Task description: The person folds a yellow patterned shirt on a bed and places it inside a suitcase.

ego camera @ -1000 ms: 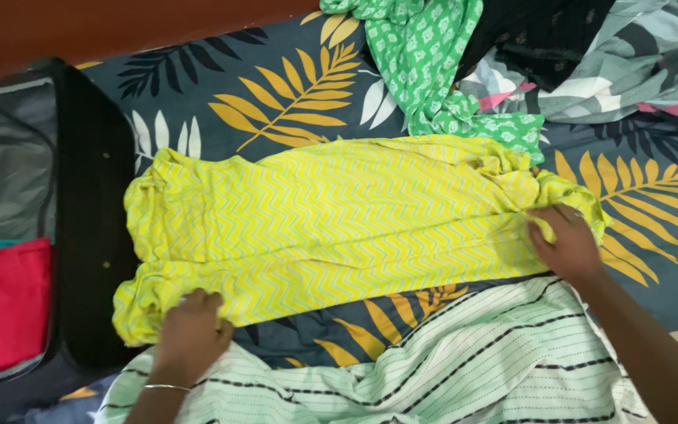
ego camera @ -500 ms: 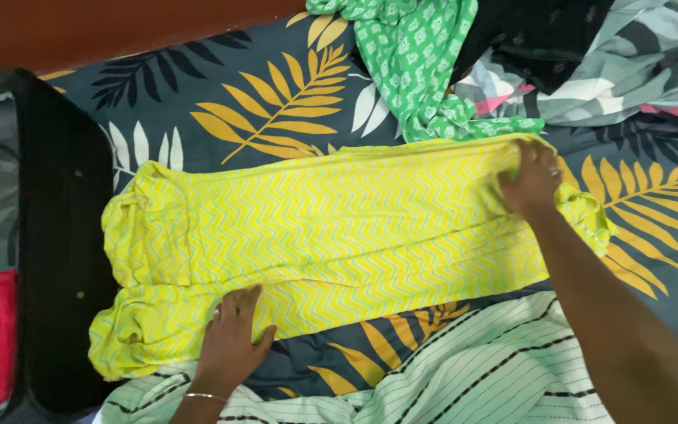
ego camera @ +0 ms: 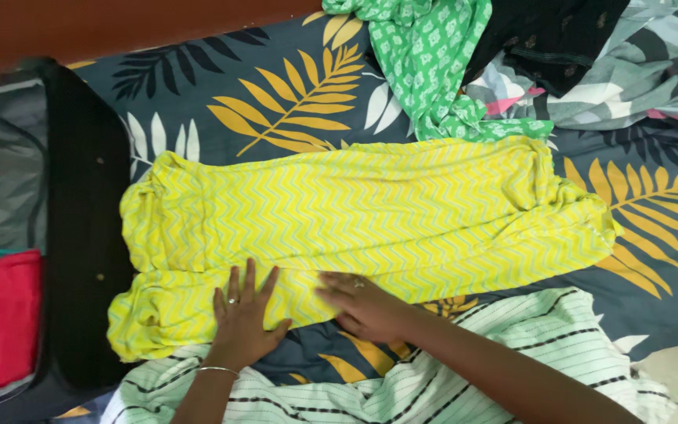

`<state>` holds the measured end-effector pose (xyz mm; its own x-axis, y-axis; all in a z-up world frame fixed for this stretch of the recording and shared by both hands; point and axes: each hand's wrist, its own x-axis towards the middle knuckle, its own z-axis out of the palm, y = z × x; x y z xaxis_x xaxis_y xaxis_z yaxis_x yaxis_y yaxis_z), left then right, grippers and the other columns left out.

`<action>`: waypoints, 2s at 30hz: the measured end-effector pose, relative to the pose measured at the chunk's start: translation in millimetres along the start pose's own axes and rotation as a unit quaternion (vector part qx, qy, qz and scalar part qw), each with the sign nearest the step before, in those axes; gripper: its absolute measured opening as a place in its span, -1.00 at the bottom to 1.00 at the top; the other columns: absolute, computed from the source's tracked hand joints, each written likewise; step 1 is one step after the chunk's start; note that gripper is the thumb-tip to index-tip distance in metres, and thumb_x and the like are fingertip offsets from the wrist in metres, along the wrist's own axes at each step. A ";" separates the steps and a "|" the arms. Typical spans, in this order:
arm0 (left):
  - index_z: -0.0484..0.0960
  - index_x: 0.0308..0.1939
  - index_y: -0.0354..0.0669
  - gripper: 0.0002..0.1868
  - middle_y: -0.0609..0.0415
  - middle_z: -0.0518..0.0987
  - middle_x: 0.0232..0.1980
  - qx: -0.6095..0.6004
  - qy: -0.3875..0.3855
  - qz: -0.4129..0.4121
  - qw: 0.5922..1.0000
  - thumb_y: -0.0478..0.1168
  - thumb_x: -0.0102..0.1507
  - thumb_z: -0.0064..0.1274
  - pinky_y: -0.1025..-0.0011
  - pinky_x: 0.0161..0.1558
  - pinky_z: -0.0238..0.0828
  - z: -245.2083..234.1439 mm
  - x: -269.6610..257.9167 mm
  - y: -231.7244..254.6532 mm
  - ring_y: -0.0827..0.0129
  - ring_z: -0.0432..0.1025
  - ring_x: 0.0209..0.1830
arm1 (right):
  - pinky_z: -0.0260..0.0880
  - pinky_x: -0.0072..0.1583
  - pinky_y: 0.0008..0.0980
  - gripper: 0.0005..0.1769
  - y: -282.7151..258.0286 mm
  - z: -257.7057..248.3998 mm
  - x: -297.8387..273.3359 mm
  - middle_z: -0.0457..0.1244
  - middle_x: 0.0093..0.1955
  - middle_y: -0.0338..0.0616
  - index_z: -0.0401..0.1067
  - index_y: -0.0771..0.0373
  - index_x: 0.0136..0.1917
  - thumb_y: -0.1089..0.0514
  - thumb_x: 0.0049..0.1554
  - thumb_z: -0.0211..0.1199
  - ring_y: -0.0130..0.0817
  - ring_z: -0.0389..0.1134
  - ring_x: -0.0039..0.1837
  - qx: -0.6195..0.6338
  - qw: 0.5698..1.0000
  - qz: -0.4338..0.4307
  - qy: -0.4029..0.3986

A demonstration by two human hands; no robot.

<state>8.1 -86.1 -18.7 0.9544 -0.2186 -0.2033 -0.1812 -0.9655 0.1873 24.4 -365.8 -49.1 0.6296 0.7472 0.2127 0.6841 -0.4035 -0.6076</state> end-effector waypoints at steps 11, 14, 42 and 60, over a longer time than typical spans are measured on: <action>-0.16 0.64 0.31 0.16 -0.05 -0.38 0.69 -0.005 -0.026 -0.007 1.000 0.36 0.11 0.15 -0.37 0.43 -0.54 7.5 1.6 -12.4 -0.08 -0.48 0.65 | -0.39 0.52 0.40 -0.24 147.2 -88.7 -69.4 -0.16 0.70 -0.11 0.06 0.00 0.59 -0.34 0.25 0.00 -0.15 -0.29 0.72 -0.244 0.913 0.324 0.049; -0.04 0.58 0.10 0.07 -0.07 -0.17 0.66 -0.016 0.068 0.013 0.998 0.33 0.13 0.10 -0.36 0.41 -0.47 7.7 5.7 -22.8 -0.01 -0.33 0.62 | -0.16 0.49 0.30 -0.24 155.6 -125.3 -104.1 0.02 0.59 -0.15 0.22 -0.01 0.50 -0.38 0.16 0.09 -0.16 -0.03 0.62 -0.266 0.905 0.329 0.037; 0.65 0.10 0.14 -0.43 0.11 0.63 0.13 0.112 -0.322 -0.123 0.932 0.21 0.08 0.33 0.31 0.30 0.42 -62.9 -65.2 -134.0 0.20 0.50 0.26 | 0.39 0.31 -0.23 -0.51 194.8 -223.2 -310.1 0.37 0.18 -0.22 0.44 -0.11 0.22 -0.10 0.00 0.30 -0.22 0.41 0.29 -0.314 0.789 0.444 -0.286; 0.55 0.09 -0.10 -0.54 -0.06 0.50 0.06 0.058 0.012 0.171 0.984 0.02 0.19 0.14 0.11 0.03 0.40 -18.3 -10.3 -19.1 0.07 0.44 0.08 | 0.19 0.37 -0.02 -0.28 94.0 -157.3 -179.3 0.19 0.37 0.02 0.32 0.09 0.38 -0.19 0.02 0.29 0.03 0.20 0.40 -0.206 0.952 0.223 0.034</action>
<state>6.0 -62.8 -2.6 0.8380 -0.5310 -0.1255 -0.5169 -0.8462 0.1292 33.7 -620.7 -24.0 0.9040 0.4230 0.0613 0.4210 -0.8563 -0.2994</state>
